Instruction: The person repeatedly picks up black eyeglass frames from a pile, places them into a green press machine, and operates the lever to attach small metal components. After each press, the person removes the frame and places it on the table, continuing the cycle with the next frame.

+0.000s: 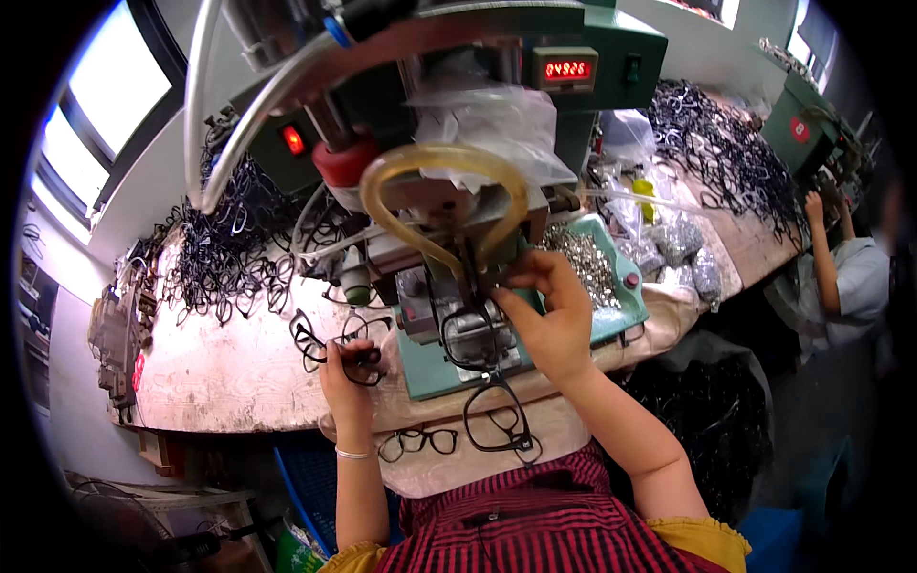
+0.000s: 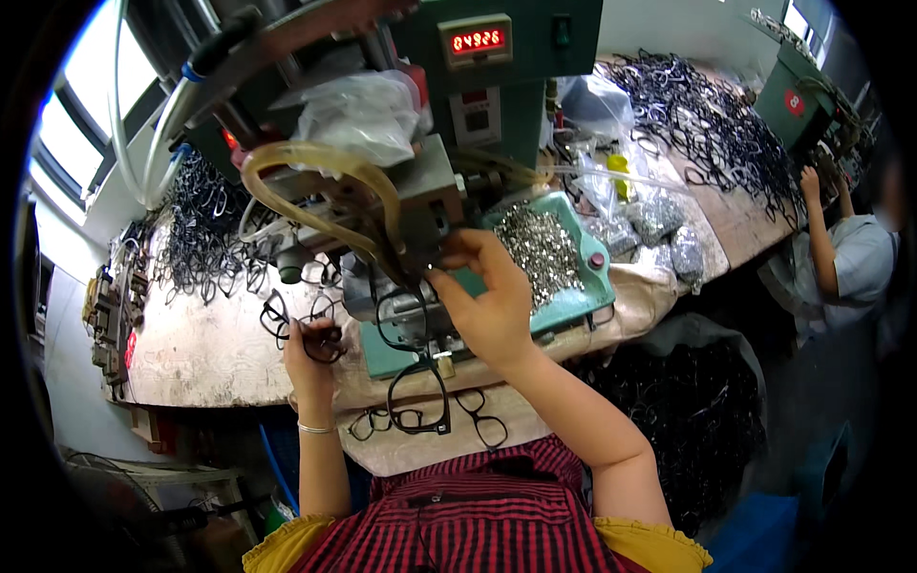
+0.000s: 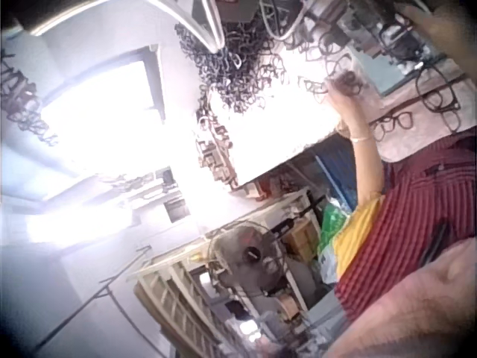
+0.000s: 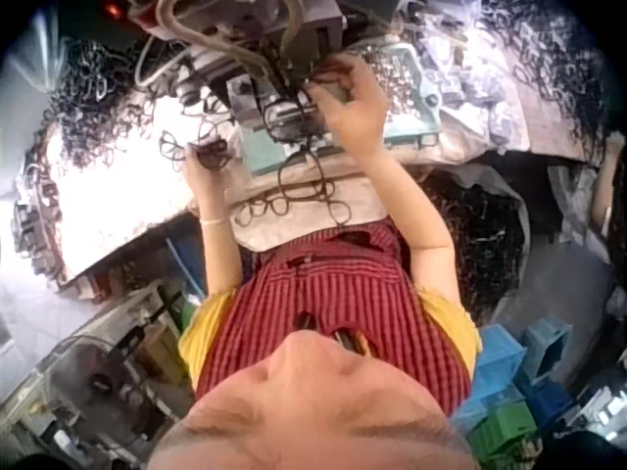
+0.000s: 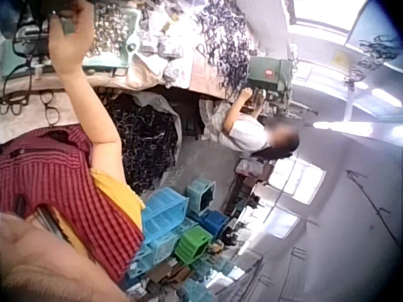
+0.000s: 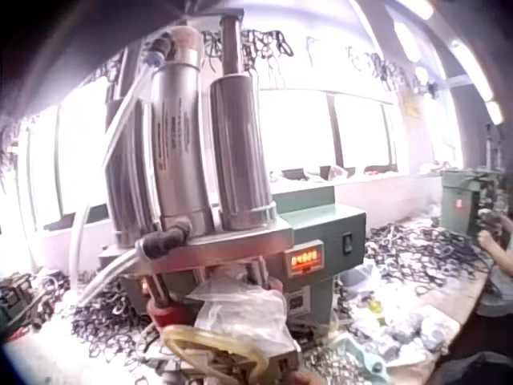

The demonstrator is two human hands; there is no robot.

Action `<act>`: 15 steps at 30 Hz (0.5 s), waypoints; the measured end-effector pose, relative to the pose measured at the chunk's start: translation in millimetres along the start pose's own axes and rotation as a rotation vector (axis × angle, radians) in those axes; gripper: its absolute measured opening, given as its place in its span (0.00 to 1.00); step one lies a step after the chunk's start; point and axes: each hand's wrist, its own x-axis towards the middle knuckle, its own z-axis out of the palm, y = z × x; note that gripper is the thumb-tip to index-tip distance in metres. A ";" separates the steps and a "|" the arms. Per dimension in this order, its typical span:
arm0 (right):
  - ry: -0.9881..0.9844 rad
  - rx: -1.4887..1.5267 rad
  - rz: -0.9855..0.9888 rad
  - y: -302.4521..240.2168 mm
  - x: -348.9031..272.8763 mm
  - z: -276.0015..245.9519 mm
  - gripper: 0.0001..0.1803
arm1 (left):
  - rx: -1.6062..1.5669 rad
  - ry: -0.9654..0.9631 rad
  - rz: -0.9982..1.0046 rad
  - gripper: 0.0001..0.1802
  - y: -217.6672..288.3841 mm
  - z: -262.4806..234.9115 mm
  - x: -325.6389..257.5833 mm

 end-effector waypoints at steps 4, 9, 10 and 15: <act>-0.021 0.096 0.085 0.6 -0.5 2.9 0.23 | -0.258 -0.144 0.245 0.17 46.5 61.7 -21.6; -0.050 0.362 0.251 -7.8 -1.6 15.7 0.26 | 0.083 -0.326 0.793 0.16 129.7 148.0 -55.1; -0.043 0.415 0.273 -9.3 -3.6 20.2 0.27 | 0.163 -0.274 0.815 0.16 133.6 152.8 -50.7; -0.040 0.304 0.224 -20.9 -12.1 19.2 0.26 | 0.243 -0.289 0.780 0.15 137.2 157.0 -60.9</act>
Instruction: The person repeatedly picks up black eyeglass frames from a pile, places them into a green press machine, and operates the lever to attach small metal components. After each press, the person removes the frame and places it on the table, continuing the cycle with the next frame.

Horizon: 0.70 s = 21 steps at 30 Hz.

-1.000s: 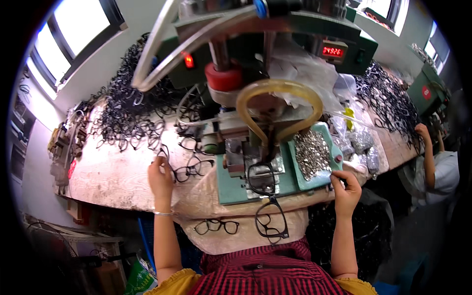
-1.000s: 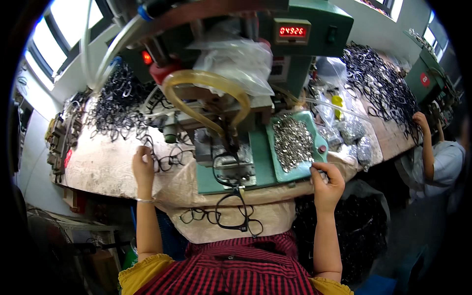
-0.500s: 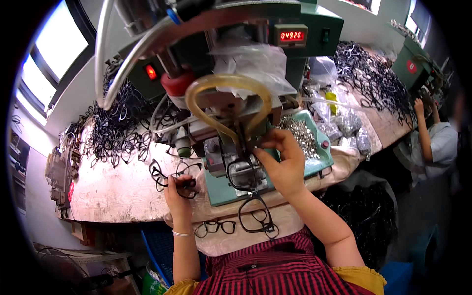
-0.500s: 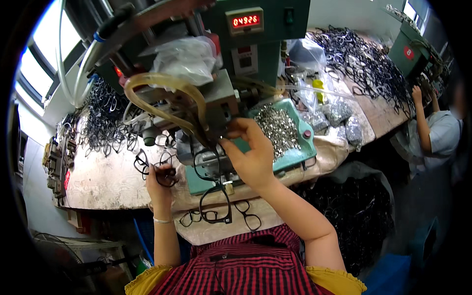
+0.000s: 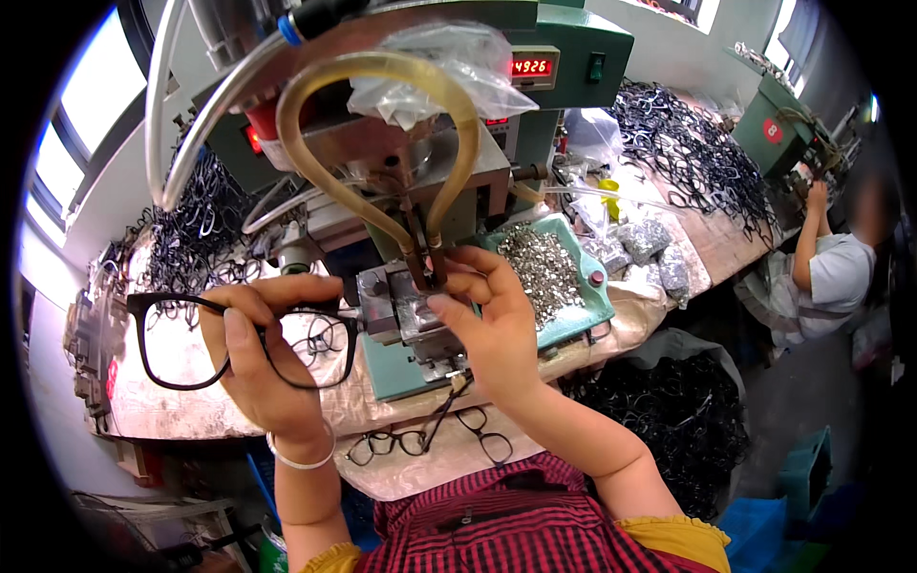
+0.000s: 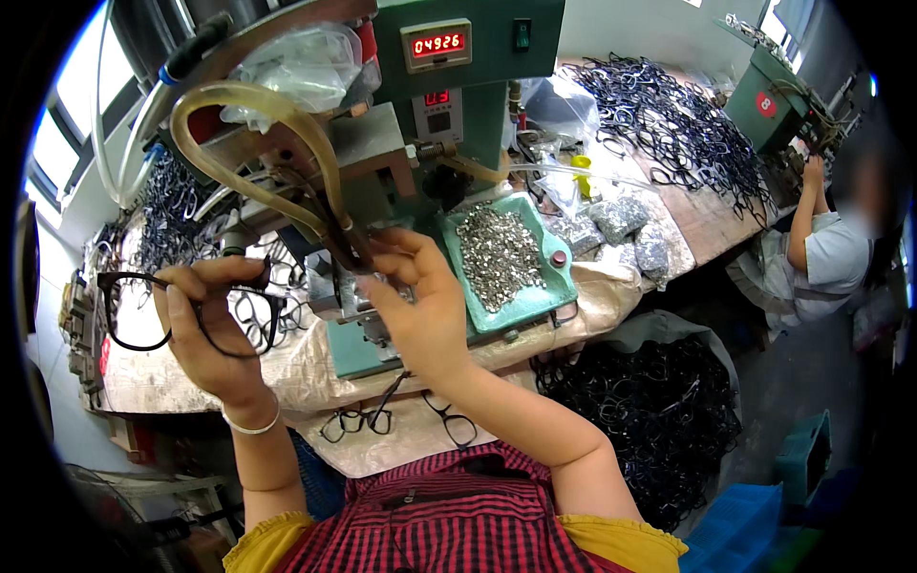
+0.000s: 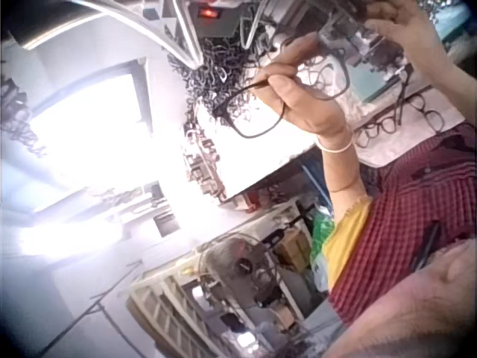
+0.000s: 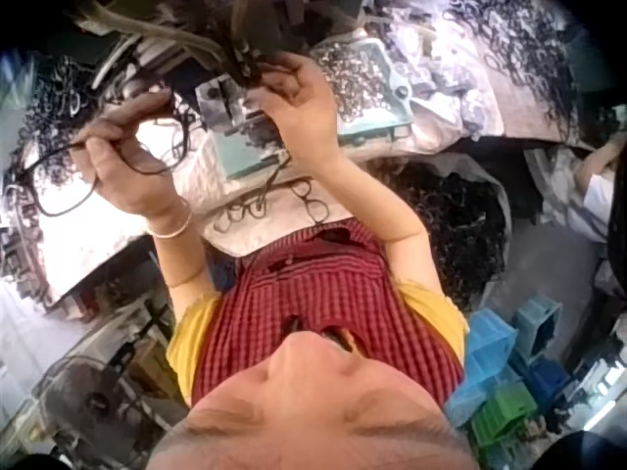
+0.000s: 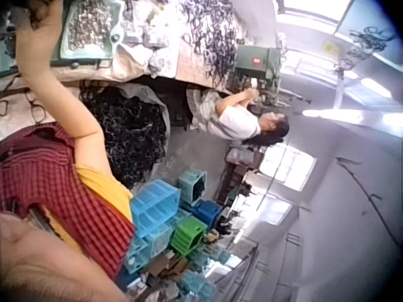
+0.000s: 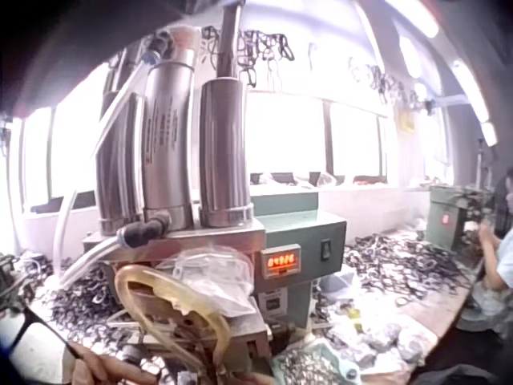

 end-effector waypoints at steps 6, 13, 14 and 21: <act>-0.255 -0.464 -0.145 -21.5 4.2 -27.8 0.31 | -0.691 -0.576 -1.045 0.14 6.6 1.5 -60.2; 0.441 -0.459 -0.241 30.0 43.3 -160.5 0.18 | -0.940 -0.350 -1.397 0.15 -24.9 27.2 -77.5; 0.430 -0.623 -0.210 27.0 36.8 -169.9 0.16 | -0.943 -0.343 -1.390 0.15 -26.9 26.1 -77.6; 0.016 -1.582 -0.315 -16.8 24.0 -198.2 0.10 | -0.905 -0.373 -1.348 0.16 -33.0 23.4 -78.3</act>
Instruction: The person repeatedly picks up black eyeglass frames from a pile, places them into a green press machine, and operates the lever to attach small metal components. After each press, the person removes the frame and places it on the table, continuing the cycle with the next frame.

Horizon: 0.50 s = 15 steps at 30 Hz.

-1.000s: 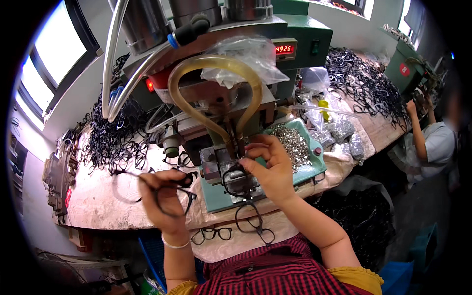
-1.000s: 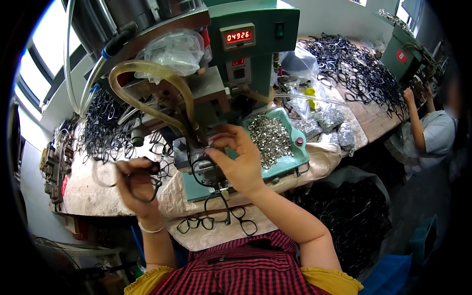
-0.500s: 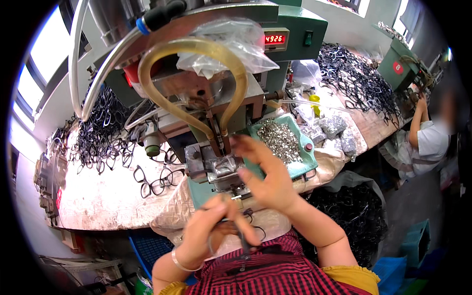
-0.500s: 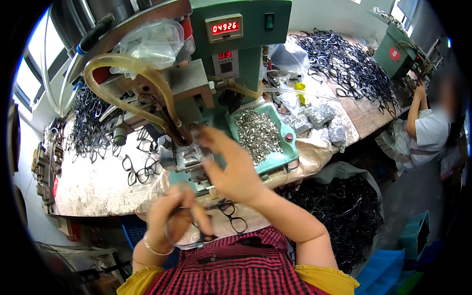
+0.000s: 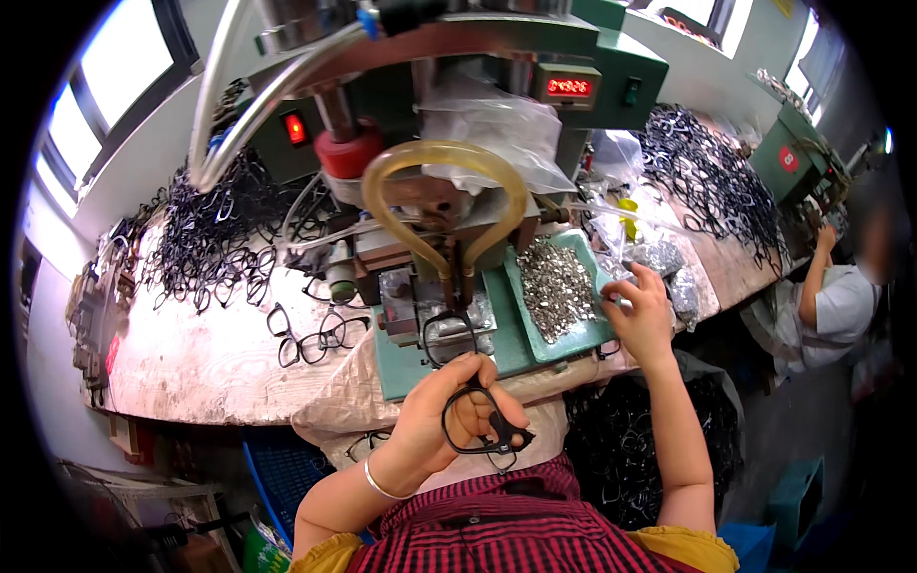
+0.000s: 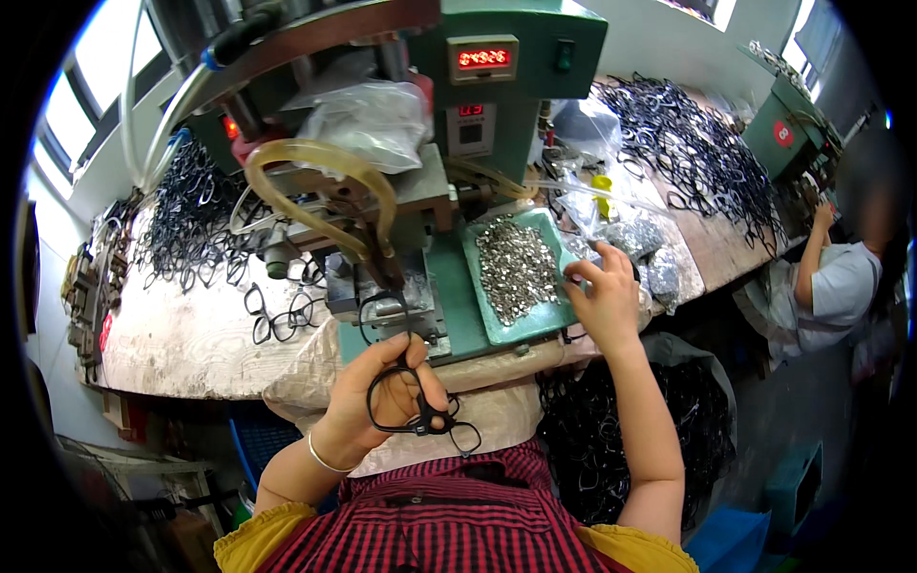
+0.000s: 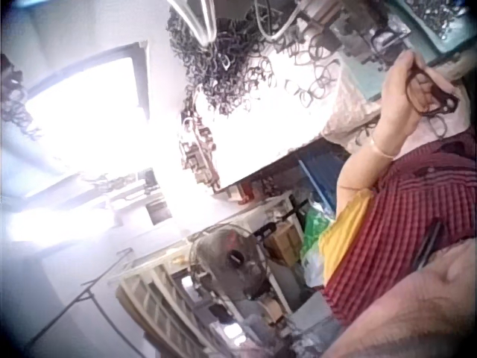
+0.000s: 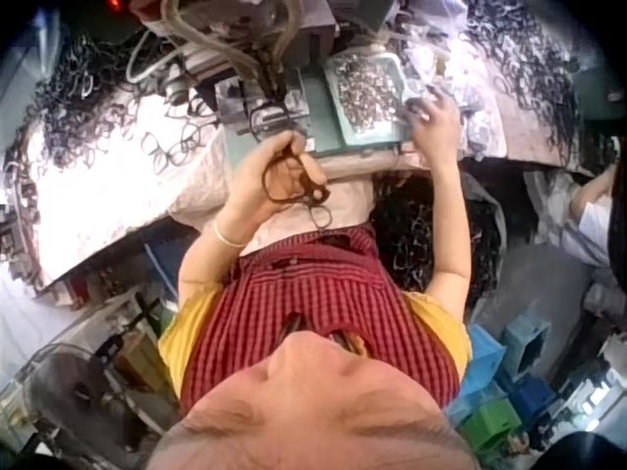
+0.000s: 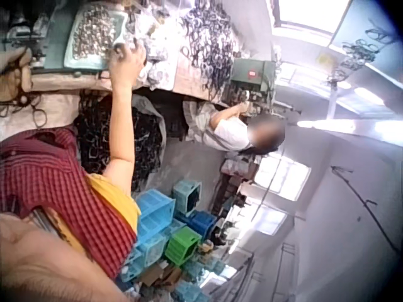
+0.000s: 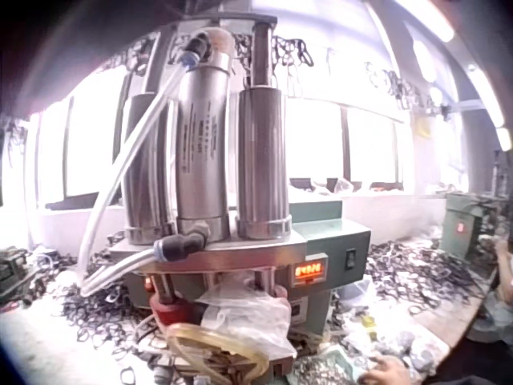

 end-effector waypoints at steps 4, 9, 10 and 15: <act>-0.019 0.094 -0.003 12.0 7.1 13.5 0.10 | 0.059 -0.084 -0.026 0.20 -7.8 -21.1 -0.6; 0.264 0.610 0.338 -28.4 -27.8 35.6 0.02 | 0.475 0.207 0.392 0.13 -17.0 -56.4 -55.1; 0.295 1.015 0.561 -34.5 -32.7 37.3 0.02 | 0.597 0.369 0.555 0.08 -4.3 -63.6 -67.0; 0.361 1.296 0.585 -72.4 4.9 66.7 0.04 | 1.588 1.045 1.189 0.08 110.3 -148.9 -76.1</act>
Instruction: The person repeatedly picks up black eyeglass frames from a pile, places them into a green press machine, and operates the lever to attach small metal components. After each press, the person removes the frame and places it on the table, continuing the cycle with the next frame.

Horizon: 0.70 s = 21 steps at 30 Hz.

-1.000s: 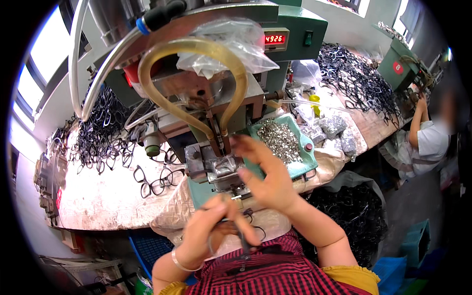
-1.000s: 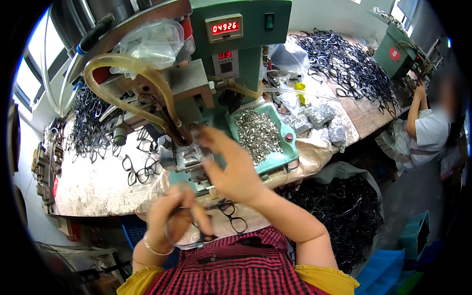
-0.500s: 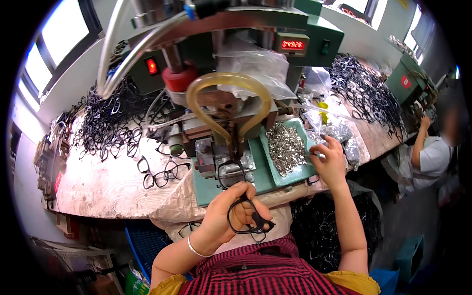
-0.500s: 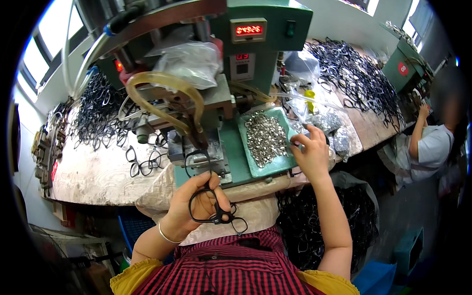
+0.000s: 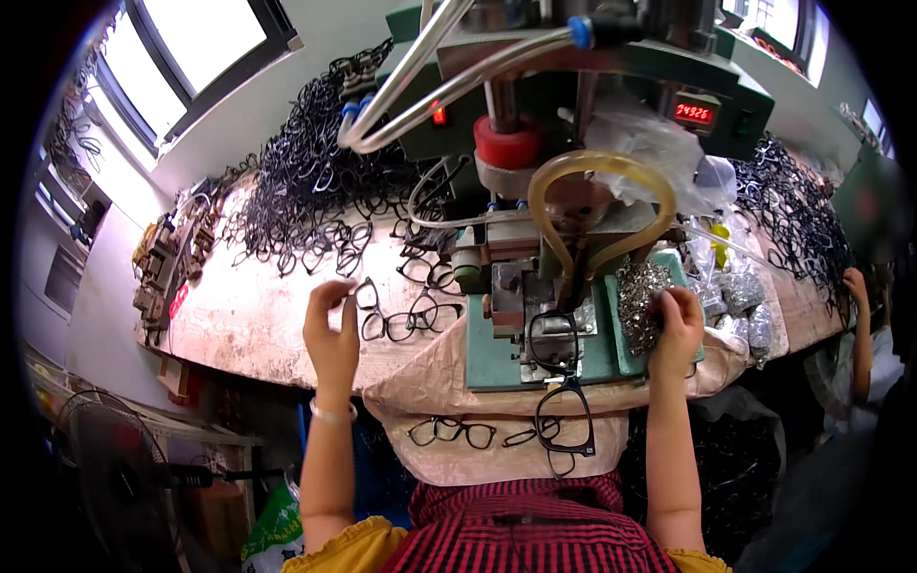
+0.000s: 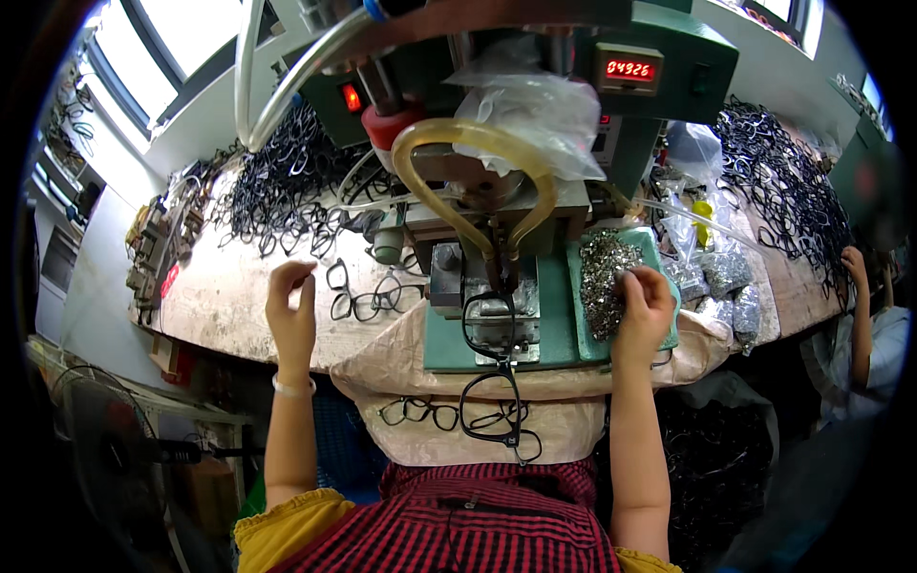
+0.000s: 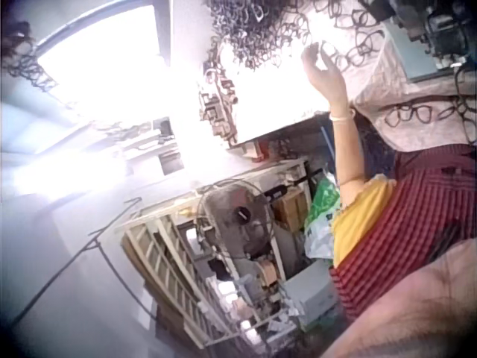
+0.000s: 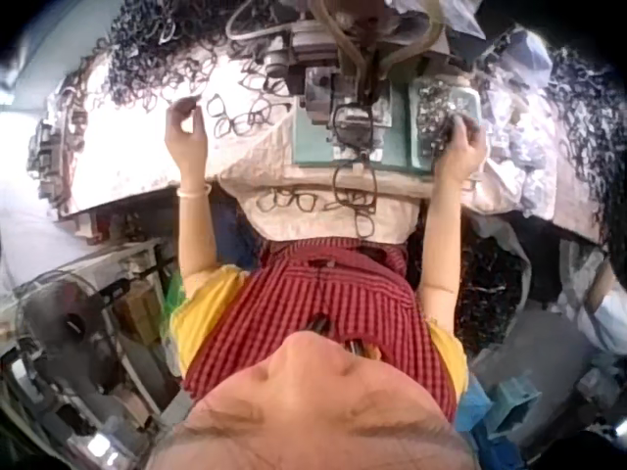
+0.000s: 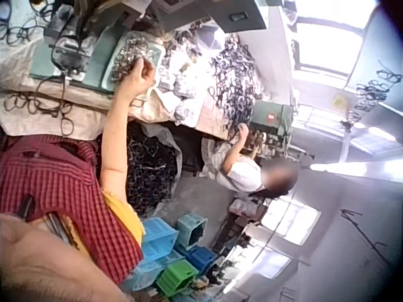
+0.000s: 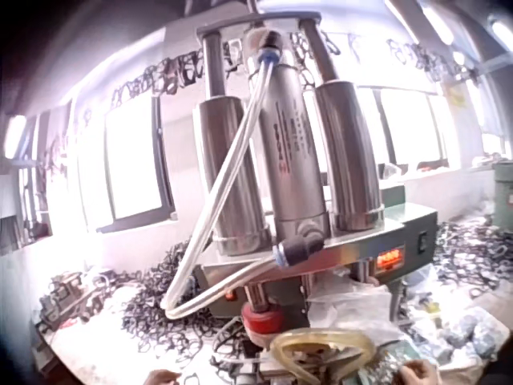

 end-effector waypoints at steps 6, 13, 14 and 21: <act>-0.092 0.046 -0.030 5.1 4.6 11.5 0.05 | 0.453 -0.591 0.236 0.16 -121.7 8.7 -6.4; -0.127 -0.304 -0.106 -17.8 10.2 -1.2 0.07 | 0.554 -0.264 -0.017 0.19 -158.0 32.6 102.1; -0.135 -0.390 -0.123 -17.2 9.9 -0.4 0.07 | 0.601 -0.301 -0.110 0.20 -182.5 34.4 102.7; -0.267 -0.508 -0.354 -63.3 -33.3 5.9 0.07 | 0.607 -0.440 -0.351 0.21 -153.7 48.5 33.0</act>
